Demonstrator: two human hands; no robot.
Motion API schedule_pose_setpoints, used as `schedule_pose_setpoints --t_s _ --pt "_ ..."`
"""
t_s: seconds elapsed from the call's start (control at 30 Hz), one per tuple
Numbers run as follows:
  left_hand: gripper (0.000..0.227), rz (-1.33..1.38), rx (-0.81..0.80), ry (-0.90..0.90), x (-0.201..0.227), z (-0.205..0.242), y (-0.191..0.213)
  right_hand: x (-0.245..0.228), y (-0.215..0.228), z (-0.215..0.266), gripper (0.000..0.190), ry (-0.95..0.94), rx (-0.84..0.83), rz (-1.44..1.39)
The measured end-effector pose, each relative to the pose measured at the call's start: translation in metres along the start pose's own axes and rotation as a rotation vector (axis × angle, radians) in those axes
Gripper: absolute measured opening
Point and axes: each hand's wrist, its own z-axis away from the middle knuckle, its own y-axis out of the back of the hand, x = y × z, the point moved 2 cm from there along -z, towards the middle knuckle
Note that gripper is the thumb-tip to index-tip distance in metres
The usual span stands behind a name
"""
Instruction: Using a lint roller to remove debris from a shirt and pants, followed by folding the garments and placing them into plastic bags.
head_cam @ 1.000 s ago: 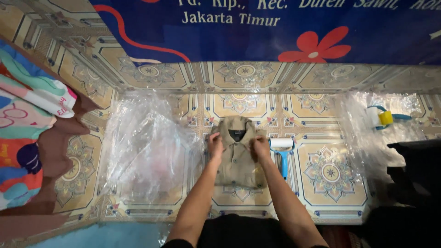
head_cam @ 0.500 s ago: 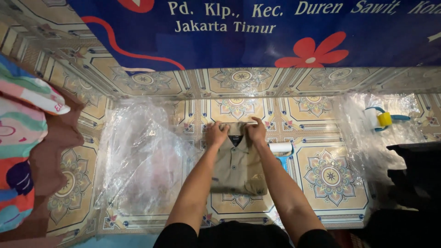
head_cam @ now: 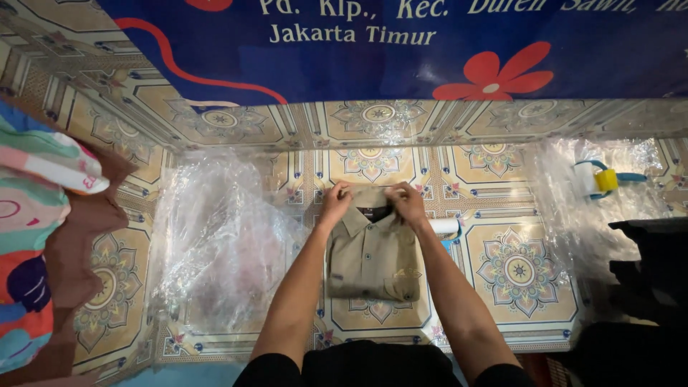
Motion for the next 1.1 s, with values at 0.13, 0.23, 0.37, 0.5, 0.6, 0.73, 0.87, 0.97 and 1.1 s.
schedule_pose_setpoints --t_s 0.13,0.23,0.37,0.5,0.6,0.73,0.87,0.97,1.1 --pt "0.034 -0.253 -0.060 -0.200 0.039 0.022 0.014 -0.029 0.005 0.013 0.048 0.243 0.007 0.377" --pt "0.029 -0.516 -0.048 -0.357 0.040 0.013 0.011 -0.027 0.004 0.005 0.011 0.387 0.103 0.624" --pt "0.009 -0.774 0.010 -0.323 0.050 0.011 0.004 -0.020 0.003 0.004 0.011 0.406 0.116 0.791" --pt "0.013 -0.623 0.279 -0.375 0.068 0.028 0.003 -0.027 0.003 0.020 0.029 0.430 0.307 0.697" --pt "0.035 -0.567 0.422 -0.442 0.079 0.058 -0.006 -0.053 0.022 0.061 0.040 0.543 0.423 0.455" --pt "0.028 -0.499 0.289 -0.586 0.109 0.133 -0.014 -0.032 0.049 0.114 0.031 0.420 0.583 0.316" --pt "0.033 -0.533 0.057 -0.638 0.069 0.134 -0.062 -0.011 0.044 0.143 0.039 0.513 0.457 0.547" --pt "0.044 -0.769 -0.072 -0.597 0.052 0.131 -0.073 -0.006 0.029 0.138 0.055 0.543 0.258 0.711" --pt "0.048 -0.740 -0.101 -0.449 0.055 0.130 -0.066 0.022 0.037 0.123 0.048 0.559 0.602 0.771"
